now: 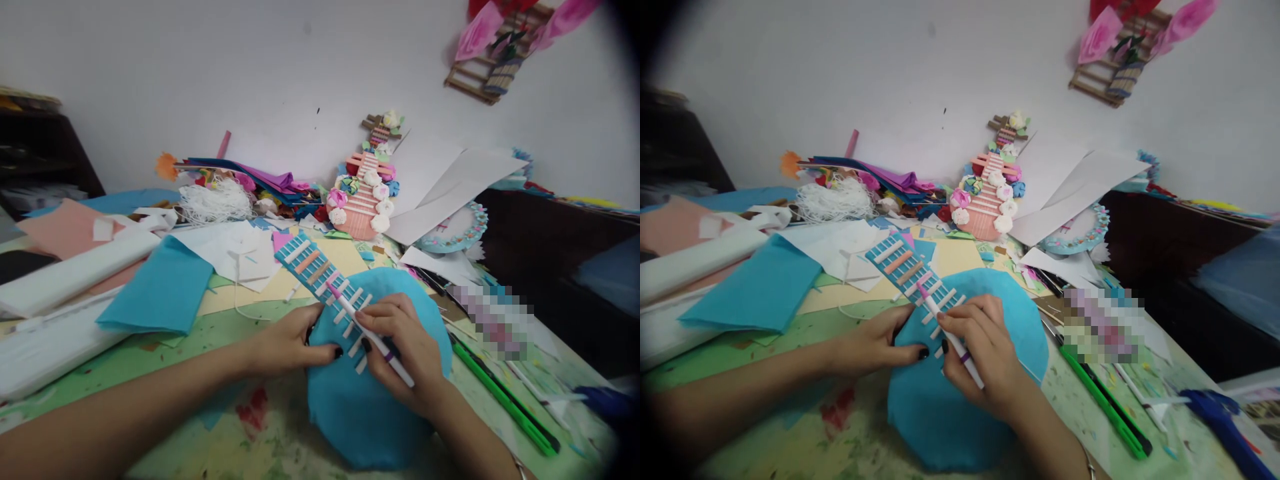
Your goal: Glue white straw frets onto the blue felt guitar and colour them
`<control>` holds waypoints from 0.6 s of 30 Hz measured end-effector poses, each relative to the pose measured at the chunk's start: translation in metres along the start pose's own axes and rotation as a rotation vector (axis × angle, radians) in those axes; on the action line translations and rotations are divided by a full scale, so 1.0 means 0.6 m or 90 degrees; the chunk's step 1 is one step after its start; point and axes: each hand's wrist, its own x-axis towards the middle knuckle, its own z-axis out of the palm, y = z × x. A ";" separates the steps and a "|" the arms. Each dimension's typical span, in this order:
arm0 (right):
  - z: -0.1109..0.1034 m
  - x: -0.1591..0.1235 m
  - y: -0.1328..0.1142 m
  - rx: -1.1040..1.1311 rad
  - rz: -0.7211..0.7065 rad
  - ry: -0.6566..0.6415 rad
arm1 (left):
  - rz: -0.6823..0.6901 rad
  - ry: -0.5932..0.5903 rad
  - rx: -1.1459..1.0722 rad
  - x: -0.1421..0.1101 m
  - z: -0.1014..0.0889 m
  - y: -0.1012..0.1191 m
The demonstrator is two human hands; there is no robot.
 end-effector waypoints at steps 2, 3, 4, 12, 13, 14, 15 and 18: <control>0.000 -0.001 0.000 0.016 -0.018 -0.027 | 0.003 -0.003 -0.024 0.001 0.001 0.000; 0.000 -0.001 0.000 0.022 -0.028 -0.034 | 0.003 -0.006 -0.038 0.001 0.001 0.000; 0.000 0.000 0.000 0.026 -0.035 -0.031 | 0.001 -0.007 -0.046 0.001 0.002 0.001; -0.002 -0.003 -0.001 0.046 -0.031 -0.030 | -0.018 0.003 -0.032 -0.001 0.002 0.004; -0.002 -0.003 -0.001 0.054 -0.031 -0.028 | -0.015 0.005 -0.042 -0.001 0.002 0.004; -0.001 -0.002 0.000 0.060 -0.027 -0.014 | -0.011 0.007 -0.043 -0.001 0.002 0.003; -0.001 -0.002 0.001 0.062 -0.018 0.005 | -0.004 0.013 -0.037 0.000 0.002 0.002; 0.000 0.001 0.002 0.055 -0.006 0.014 | 0.007 0.025 -0.010 0.001 0.004 0.001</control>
